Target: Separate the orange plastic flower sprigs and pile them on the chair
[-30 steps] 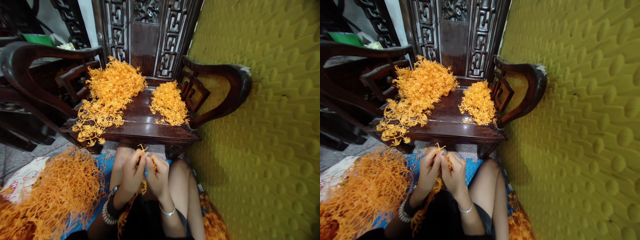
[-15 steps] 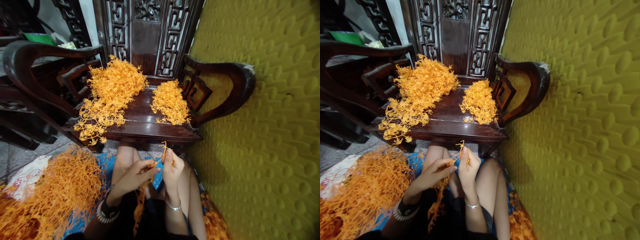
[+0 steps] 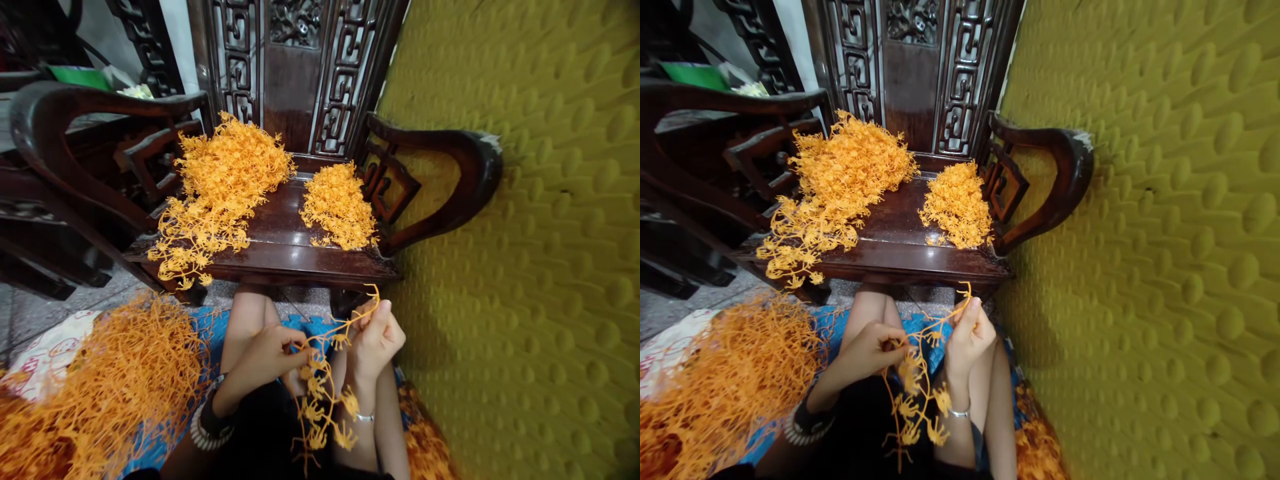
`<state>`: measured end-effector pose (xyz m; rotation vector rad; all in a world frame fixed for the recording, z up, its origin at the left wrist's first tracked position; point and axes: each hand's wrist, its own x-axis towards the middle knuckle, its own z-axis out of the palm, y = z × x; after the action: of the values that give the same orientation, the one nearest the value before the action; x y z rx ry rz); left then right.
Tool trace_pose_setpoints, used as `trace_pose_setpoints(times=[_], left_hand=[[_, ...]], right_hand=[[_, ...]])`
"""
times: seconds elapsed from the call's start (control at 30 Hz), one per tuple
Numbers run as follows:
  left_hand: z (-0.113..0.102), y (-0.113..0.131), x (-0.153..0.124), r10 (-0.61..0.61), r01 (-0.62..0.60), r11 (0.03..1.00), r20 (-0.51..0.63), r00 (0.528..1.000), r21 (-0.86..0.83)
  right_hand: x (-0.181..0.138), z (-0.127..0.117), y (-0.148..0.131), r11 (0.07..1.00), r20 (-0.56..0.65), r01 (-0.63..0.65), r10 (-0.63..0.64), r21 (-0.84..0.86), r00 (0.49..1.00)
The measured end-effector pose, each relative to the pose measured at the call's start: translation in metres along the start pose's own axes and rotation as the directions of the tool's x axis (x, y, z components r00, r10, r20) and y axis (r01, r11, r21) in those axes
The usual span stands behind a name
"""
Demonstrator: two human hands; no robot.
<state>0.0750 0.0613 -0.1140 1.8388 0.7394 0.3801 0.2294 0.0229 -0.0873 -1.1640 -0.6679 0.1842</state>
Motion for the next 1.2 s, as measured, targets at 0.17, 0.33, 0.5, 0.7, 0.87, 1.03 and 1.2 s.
trace_pose_setpoints(times=[0.17, 0.33, 0.5, 0.7, 0.87, 1.03, 1.2], left_hand=[[0.002, -0.013, 0.002, 0.026, -0.026, 1.0, -0.117, 0.993, -0.003], [0.01, -0.011, 0.008, 0.258, -0.111, 0.957, -0.618, 0.742, 0.267], [0.041, 0.0, 0.003, 0.519, -0.204, 0.855, -0.788, 0.333, 0.477], [0.067, -0.006, 0.01, 0.501, -0.48, 0.853, -0.577, 0.644, 0.205], [0.065, -0.011, 0.018, 0.309, -0.364, 0.929, -0.406, 0.86, -0.066], [0.068, -0.017, 0.023, 0.343, -0.327, 0.939, -0.309, 0.887, 0.105], [0.061, -0.021, 0.026, 0.074, -0.129, 0.925, -0.164, 0.984, -0.357]], right_hand=[[0.006, 0.002, -0.009, 0.986, -0.069, -0.017, 0.029, 0.167, 0.997], [0.001, 0.01, -0.012, 0.961, -0.006, -0.095, 0.1, 0.259, 0.995], [-0.012, 0.023, -0.011, 0.96, 0.018, -0.132, 0.132, 0.248, 0.991], [-0.019, 0.03, -0.013, 0.909, -0.021, -0.2, 0.223, 0.367, 0.975], [-0.008, 0.023, -0.016, 0.846, 0.012, -0.313, 0.342, 0.432, 0.94], [0.009, 0.011, -0.019, 0.801, -0.011, -0.306, 0.363, 0.515, 0.932], [0.019, -0.003, -0.021, 0.772, 0.016, -0.347, 0.401, 0.532, 0.916]])
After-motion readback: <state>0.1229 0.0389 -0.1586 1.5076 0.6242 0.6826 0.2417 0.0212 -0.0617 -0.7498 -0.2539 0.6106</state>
